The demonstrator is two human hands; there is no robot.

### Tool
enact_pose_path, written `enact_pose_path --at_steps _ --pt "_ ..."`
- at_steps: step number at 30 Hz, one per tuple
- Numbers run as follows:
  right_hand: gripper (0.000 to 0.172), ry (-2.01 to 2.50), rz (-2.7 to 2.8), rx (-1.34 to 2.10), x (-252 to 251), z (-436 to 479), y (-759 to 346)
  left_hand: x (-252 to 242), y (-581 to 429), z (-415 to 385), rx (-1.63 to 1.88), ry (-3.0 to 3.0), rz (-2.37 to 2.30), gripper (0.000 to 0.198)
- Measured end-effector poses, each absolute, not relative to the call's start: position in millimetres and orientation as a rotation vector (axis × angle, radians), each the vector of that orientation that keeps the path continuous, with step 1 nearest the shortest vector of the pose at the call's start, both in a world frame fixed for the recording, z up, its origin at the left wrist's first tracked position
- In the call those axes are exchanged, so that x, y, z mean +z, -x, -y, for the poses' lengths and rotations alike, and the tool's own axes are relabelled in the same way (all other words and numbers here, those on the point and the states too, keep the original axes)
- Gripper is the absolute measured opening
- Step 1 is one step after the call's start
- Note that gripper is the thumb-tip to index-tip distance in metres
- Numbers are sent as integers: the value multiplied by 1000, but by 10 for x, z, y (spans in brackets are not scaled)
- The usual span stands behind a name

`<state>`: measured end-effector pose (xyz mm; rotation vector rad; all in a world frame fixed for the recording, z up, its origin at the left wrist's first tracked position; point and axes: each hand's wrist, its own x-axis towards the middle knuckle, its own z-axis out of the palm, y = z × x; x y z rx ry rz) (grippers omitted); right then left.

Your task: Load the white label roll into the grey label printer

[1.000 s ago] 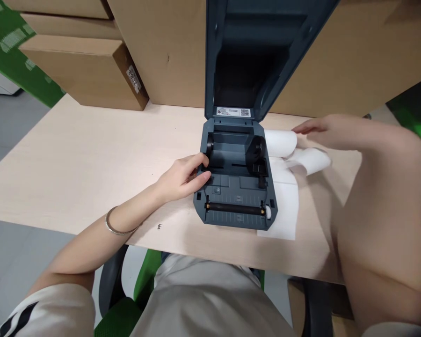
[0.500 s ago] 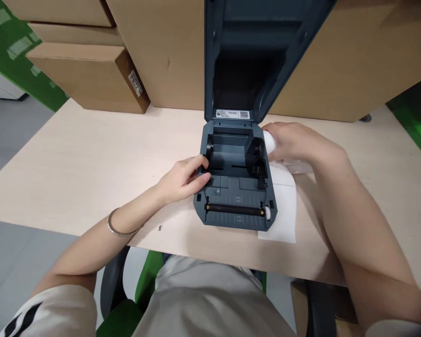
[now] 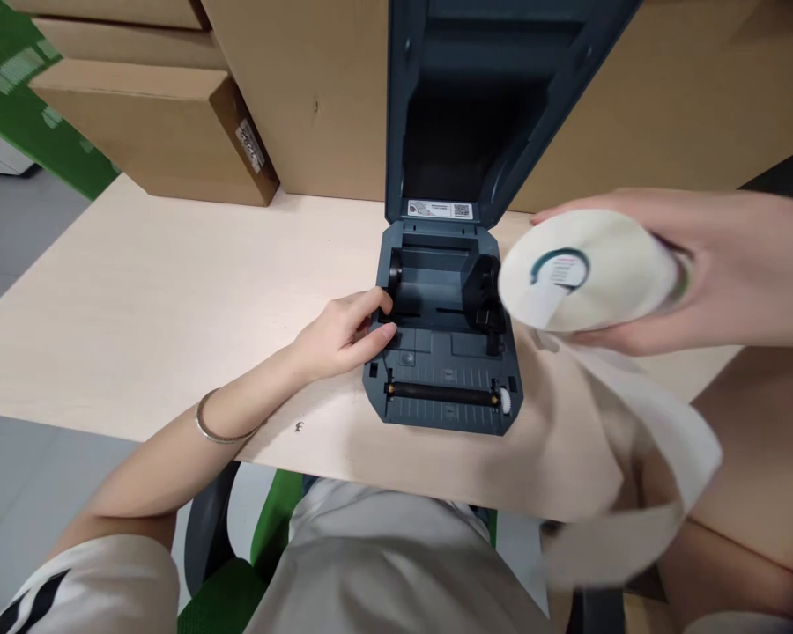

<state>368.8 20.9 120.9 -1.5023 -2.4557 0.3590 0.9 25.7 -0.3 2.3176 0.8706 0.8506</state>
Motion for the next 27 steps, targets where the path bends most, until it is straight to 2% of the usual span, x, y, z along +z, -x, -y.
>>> enact_pose_path --at_steps 3,6,10,15,27 --pt "80 1179 2468 386 1144 -152 -3213 -6 -8 -266 834 -2310 -873 23" --pt "86 1033 2418 273 973 -208 -2816 -5 -11 -280 833 -2304 -860 26" --pt "93 1178 2469 241 763 -333 -2619 -1 -19 -282 835 -2292 -834 26" --pt "78 1299 2437 220 715 -405 -2675 6 -27 -259 829 -2282 -853 22" --pt "67 1295 2708 31 439 -560 -2575 -6 -24 -253 831 -2274 -855 22"
